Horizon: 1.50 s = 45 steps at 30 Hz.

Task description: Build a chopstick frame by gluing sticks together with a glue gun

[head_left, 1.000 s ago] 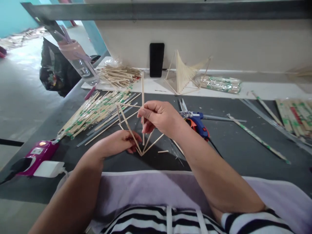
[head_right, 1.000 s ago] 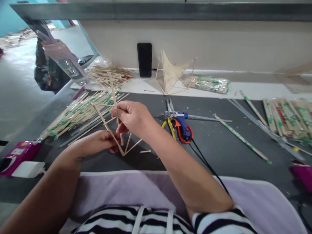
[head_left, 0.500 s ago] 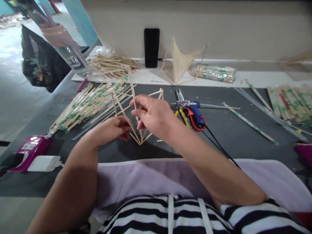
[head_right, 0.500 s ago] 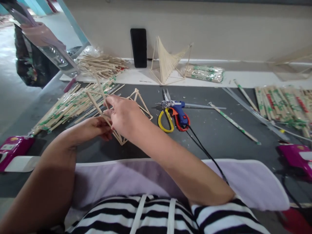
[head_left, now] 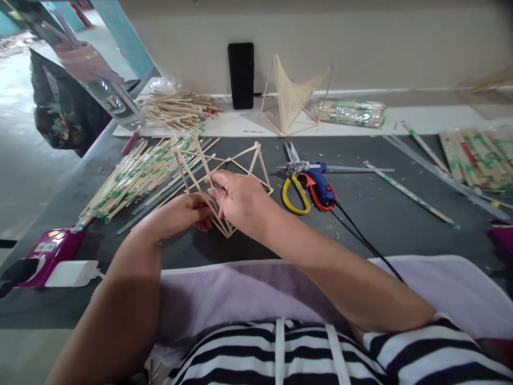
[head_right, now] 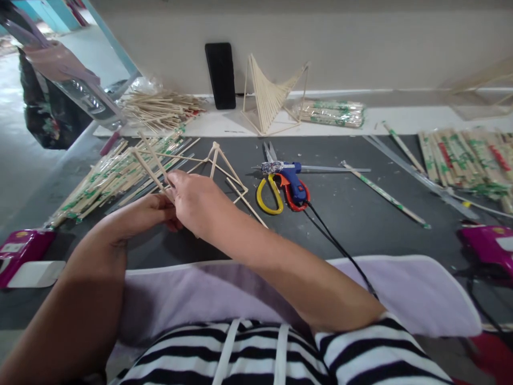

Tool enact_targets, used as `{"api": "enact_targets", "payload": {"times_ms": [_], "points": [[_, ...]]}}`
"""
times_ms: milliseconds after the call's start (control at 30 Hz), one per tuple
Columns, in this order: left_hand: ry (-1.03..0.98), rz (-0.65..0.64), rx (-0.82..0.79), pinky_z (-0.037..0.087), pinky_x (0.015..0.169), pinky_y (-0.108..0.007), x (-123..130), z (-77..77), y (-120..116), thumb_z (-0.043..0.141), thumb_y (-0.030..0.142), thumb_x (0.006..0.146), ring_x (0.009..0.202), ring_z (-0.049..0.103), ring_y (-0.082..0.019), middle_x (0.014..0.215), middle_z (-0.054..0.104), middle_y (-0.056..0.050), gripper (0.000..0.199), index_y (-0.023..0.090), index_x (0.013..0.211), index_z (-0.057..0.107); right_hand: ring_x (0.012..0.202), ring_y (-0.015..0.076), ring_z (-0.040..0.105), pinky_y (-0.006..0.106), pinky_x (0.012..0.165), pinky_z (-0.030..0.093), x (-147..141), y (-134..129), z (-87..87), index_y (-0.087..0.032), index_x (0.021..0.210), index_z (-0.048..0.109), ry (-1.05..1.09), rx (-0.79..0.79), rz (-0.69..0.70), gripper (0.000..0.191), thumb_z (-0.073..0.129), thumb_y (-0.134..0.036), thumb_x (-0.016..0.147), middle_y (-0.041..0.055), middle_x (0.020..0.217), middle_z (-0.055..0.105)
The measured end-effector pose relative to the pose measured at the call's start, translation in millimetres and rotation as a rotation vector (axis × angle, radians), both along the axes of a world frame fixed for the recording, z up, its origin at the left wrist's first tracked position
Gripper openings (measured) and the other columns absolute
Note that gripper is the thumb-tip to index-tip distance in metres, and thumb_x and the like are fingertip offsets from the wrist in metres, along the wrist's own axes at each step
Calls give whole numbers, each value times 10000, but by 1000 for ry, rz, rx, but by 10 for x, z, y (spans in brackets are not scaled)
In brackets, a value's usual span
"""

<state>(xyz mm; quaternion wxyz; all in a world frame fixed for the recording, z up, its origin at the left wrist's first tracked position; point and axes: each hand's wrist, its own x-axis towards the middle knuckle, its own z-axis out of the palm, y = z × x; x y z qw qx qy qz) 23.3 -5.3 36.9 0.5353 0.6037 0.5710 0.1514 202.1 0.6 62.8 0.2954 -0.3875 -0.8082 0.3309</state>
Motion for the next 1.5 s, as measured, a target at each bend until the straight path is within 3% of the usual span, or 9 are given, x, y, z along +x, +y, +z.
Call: {"api": "enact_targets", "payload": {"times_ms": [200, 867, 1167, 1500], "points": [[-30, -67, 5, 500, 573, -186, 23, 27, -5, 547, 168, 713, 561, 601, -96, 597, 636, -6, 122, 129, 623, 620, 676, 125, 571, 232, 620, 370, -22, 0, -26, -150, 965, 582, -85, 17, -7, 163, 433, -193, 916, 17, 731, 613], [0, -16, -17, 514, 550, -211, 52, 35, -2, 604, 198, 647, 550, 617, -129, 576, 661, 3, 64, 178, 600, 642, 712, 149, 589, 247, 658, 388, -54, 40, -96, -158, 1020, 587, -140, 31, -59, 200, 422, -202, 916, 25, 733, 631], [-8, -51, -4, 507, 569, -193, 40, 41, -21, 521, 120, 716, 567, 608, -104, 600, 652, 1, 127, 133, 642, 623, 656, 136, 582, 242, 606, 366, -44, 37, -89, -146, 1005, 591, -115, 48, -52, 209, 412, -203, 913, 25, 731, 637], [-9, -49, -15, 507, 563, -203, 60, 53, -17, 532, 133, 692, 558, 606, -111, 591, 651, 0, 97, 134, 638, 612, 660, 142, 593, 244, 616, 377, -63, 49, -122, -156, 1006, 591, -117, 30, -58, 204, 412, -201, 917, 28, 731, 639]]}}
